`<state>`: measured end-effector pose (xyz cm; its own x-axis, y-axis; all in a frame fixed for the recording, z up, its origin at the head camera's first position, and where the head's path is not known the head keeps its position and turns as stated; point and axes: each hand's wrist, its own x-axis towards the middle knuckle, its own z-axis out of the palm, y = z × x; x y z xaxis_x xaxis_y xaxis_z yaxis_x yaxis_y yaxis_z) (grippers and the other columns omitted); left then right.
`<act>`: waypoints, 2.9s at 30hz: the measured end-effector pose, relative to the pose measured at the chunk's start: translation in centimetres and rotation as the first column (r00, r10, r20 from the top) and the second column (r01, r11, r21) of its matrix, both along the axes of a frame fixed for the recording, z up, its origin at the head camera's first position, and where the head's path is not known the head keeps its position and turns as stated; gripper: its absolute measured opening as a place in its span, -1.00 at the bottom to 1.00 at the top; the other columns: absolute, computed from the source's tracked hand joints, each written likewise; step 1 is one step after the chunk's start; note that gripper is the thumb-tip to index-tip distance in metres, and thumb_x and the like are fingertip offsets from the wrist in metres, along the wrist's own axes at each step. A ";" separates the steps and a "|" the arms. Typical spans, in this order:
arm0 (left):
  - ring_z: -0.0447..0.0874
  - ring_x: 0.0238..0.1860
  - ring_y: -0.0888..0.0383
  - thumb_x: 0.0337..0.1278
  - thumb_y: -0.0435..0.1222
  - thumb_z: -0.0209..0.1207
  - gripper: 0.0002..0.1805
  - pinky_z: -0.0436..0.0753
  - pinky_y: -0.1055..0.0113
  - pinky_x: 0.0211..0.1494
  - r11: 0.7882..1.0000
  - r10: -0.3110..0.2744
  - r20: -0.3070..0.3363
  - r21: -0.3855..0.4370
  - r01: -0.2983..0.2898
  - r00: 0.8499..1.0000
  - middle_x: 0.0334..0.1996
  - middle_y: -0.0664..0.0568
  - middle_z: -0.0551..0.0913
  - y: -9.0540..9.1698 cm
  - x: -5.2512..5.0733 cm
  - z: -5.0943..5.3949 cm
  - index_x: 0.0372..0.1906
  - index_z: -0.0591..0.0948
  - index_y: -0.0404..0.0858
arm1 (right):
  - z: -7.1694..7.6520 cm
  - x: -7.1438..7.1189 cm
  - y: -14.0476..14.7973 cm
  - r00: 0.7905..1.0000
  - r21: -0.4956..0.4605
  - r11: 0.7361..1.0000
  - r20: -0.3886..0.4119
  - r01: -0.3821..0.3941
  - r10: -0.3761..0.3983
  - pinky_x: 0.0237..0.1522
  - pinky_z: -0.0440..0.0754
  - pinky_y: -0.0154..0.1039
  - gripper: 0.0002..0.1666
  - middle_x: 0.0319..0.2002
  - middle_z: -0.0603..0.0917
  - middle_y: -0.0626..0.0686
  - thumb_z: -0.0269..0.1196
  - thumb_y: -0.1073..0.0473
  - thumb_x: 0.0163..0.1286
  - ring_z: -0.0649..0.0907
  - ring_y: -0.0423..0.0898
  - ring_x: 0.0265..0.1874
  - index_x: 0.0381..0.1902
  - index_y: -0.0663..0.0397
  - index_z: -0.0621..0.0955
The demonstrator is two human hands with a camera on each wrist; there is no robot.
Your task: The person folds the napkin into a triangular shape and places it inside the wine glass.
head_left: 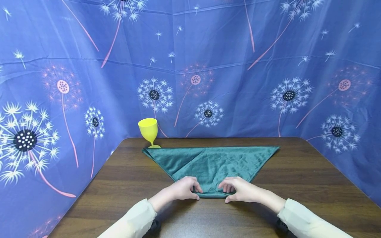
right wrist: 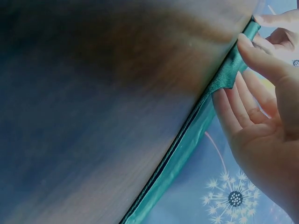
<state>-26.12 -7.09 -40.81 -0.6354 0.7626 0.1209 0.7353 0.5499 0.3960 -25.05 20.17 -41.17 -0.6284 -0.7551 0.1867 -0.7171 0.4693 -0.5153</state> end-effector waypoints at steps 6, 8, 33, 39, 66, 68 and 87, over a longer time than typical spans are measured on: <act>0.54 -0.45 0.33 -0.04 -0.34 0.32 -0.86 0.42 0.67 -0.35 1.000 -0.004 -0.032 0.002 0.004 0.999 -0.43 0.09 0.65 0.0 0.0 -0.2 -0.29 0.74 -0.21 | 0.0 0.1 -0.1 1.000 0.019 1.000 0.003 0.022 -0.022 -0.34 0.56 -0.39 -0.55 -0.38 0.59 -0.13 0.40 0.15 0.10 0.56 -0.29 -0.36 -0.05 0.12 0.57; 0.55 -0.42 0.34 0.00 -0.33 0.29 -0.88 0.43 0.67 -0.34 1.000 0.004 -0.040 -0.003 -0.004 0.999 -0.41 0.11 0.68 0.0 0.0 -0.2 -0.29 0.74 -0.20 | -0.1 0.0 -0.1 1.000 0.019 0.999 0.002 0.031 -0.031 -0.35 0.56 -0.39 -0.56 -0.39 0.58 -0.15 0.40 0.16 0.09 0.56 -0.30 -0.37 -0.06 0.13 0.57; 0.49 -0.41 0.34 0.13 -0.35 0.19 -0.91 0.47 0.55 -0.25 0.999 0.033 -0.042 0.016 -0.033 0.999 -0.41 0.07 0.66 -0.1 0.1 -0.2 -0.33 0.68 -0.26 | -0.6 0.2 -0.1 0.992 -0.002 1.000 -0.123 0.031 -0.031 -0.42 0.51 -0.42 -0.94 -0.45 0.54 -0.16 0.34 0.20 0.17 0.49 -0.33 -0.45 -0.37 0.02 0.66; 0.56 -0.33 0.27 0.15 -0.36 0.17 -0.90 0.51 0.51 -0.18 1.000 0.013 -0.063 -0.006 -0.014 0.998 -0.38 0.06 0.66 -0.1 0.3 -0.1 -0.32 0.67 -0.28 | -0.4 0.4 -0.1 0.991 0.010 0.998 -0.117 0.058 -0.056 -0.40 0.50 -0.41 -0.96 -0.42 0.54 -0.15 0.30 0.21 0.22 0.49 -0.31 -0.42 -0.35 0.00 0.67; 0.57 -0.27 0.31 0.25 -0.34 0.09 -0.86 0.51 0.46 -0.08 0.999 0.013 -0.052 -0.034 -0.015 0.999 -0.39 0.11 0.66 0.0 0.2 -0.1 -0.33 0.65 -0.25 | -0.5 0.5 -0.2 0.992 -0.003 0.997 -0.103 0.077 -0.077 -0.41 0.50 -0.43 -0.94 -0.43 0.54 -0.20 0.22 0.28 0.27 0.46 -0.43 -0.45 -0.39 0.01 0.57; 0.59 -0.27 0.32 0.26 -0.34 0.08 -0.85 0.53 0.47 -0.10 0.999 0.021 -0.034 -0.034 -0.022 0.999 -0.39 0.11 0.67 0.1 0.2 0.0 -0.32 0.65 -0.26 | -0.5 0.4 -0.2 0.992 -0.003 0.997 -0.099 0.076 -0.076 -0.40 0.51 -0.42 -0.93 -0.44 0.56 -0.20 0.21 0.28 0.28 0.47 -0.43 -0.45 -0.39 0.01 0.56; 0.57 -0.30 0.27 0.18 -0.35 0.16 -0.94 0.52 0.47 -0.19 0.998 0.056 -0.035 0.001 -0.056 0.998 -0.39 0.09 0.65 -0.1 0.3 0.0 -0.36 0.61 -0.25 | -0.5 0.2 -0.3 0.985 -0.029 0.986 -0.042 0.167 -0.168 -0.45 0.51 -0.42 -0.92 -0.48 0.64 -0.15 0.21 0.21 0.31 0.53 -0.39 -0.50 -0.37 0.07 0.53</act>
<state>-25.79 -7.19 -40.81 -0.6728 0.7258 0.1436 0.7165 0.5908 0.3709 -24.87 19.85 -41.64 -0.7362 -0.6347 0.2348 -0.6519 0.5719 -0.4980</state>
